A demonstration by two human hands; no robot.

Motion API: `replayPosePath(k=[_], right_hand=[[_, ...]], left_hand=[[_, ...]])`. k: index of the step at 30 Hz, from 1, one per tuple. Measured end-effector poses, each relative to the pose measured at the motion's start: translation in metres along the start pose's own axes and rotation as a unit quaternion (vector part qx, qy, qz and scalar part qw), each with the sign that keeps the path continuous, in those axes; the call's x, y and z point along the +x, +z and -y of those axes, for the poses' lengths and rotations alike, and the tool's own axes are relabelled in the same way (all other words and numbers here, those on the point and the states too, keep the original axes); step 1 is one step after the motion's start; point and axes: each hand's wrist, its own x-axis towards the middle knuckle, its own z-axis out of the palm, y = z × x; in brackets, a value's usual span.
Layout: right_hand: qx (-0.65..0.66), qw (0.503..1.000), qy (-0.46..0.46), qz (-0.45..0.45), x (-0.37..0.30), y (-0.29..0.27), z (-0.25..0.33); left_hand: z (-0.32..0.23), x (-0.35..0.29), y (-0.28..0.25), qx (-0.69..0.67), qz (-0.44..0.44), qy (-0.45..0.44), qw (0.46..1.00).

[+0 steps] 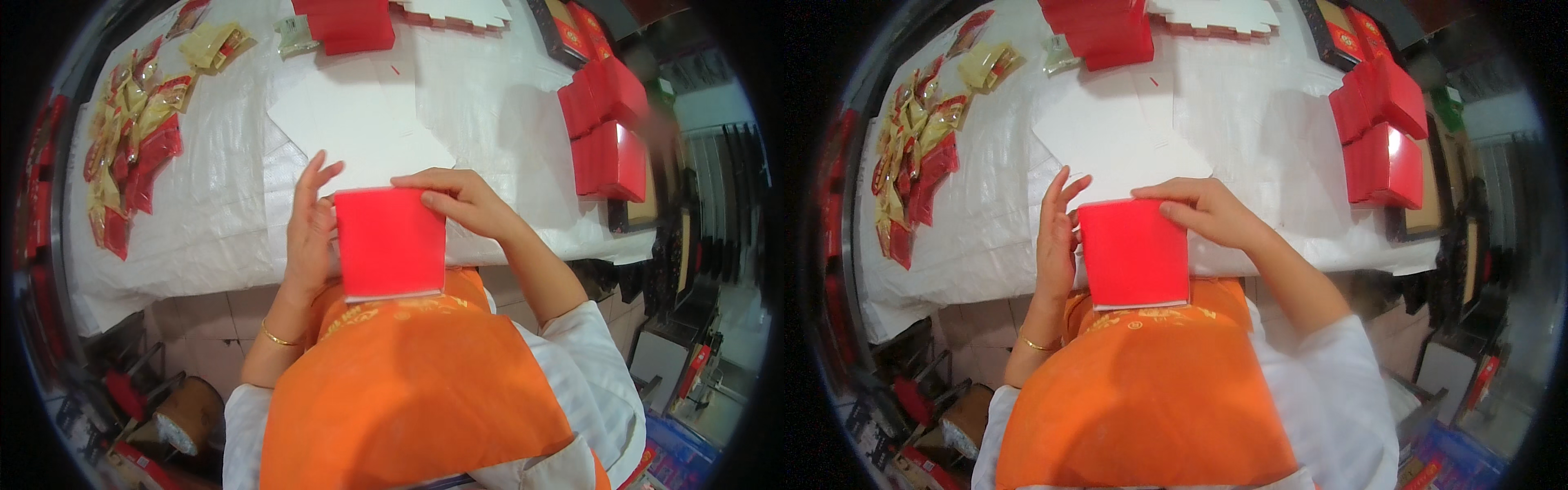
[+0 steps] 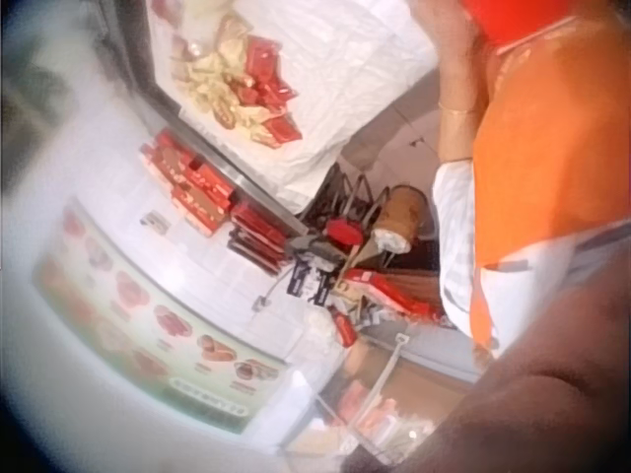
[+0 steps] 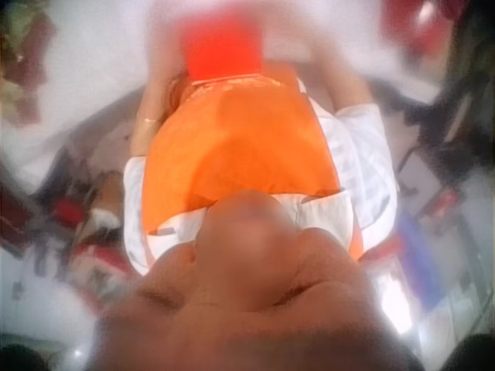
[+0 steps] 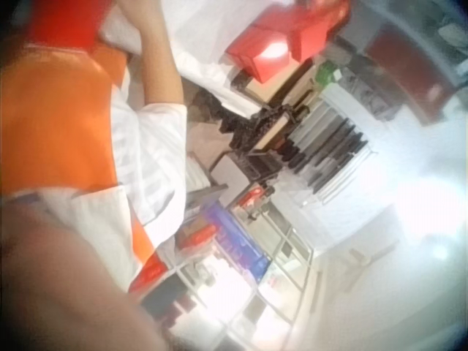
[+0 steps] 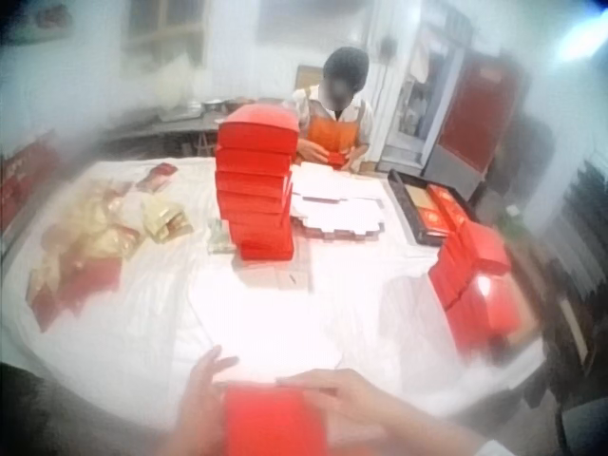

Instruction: The person assembles small red boxes by folding white cardboard inserts and placing them inside the red outer shells. They then insert small yellow packets into the boxes and close the lids. The process is repeated multiple times, with the person handling the materials by hand.

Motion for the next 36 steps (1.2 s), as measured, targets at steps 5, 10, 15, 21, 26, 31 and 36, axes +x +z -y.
replayPosePath(k=[5, 10, 15, 21, 26, 31, 36], right_hand=[[0.376, 0.909, 0.122, -0.136, 0.028, -0.002, -0.058], [0.579, 0.796, 0.044, -0.167, 0.056, 0.062, -0.053], [0.498, 0.859, 0.024, -0.117, 0.072, 0.120, -0.025], [0.402, 0.909, 0.015, -0.108, 0.074, 0.145, -0.021], [0.376, 0.915, -0.020, -0.141, 0.071, 0.131, -0.027], [0.207, 0.963, -0.030, -0.172, 0.067, 0.131, -0.008], [0.122, 0.969, -0.062, -0.208, 0.062, 0.132, -0.008]], left_hand=[[0.041, 0.005, -0.036, -0.128, -0.078, -0.123, 0.981], [0.060, -0.016, -0.001, -0.129, -0.068, 0.031, 0.989], [0.058, -0.020, 0.000, -0.163, -0.088, -0.017, 0.982], [0.062, -0.011, -0.025, -0.182, -0.253, 0.085, 0.946], [0.036, -0.016, -0.027, -0.284, -0.251, 0.058, 0.924], [0.024, -0.015, -0.024, -0.406, -0.189, -0.016, 0.894], [0.029, -0.016, -0.023, -0.426, -0.136, -0.046, 0.893]])
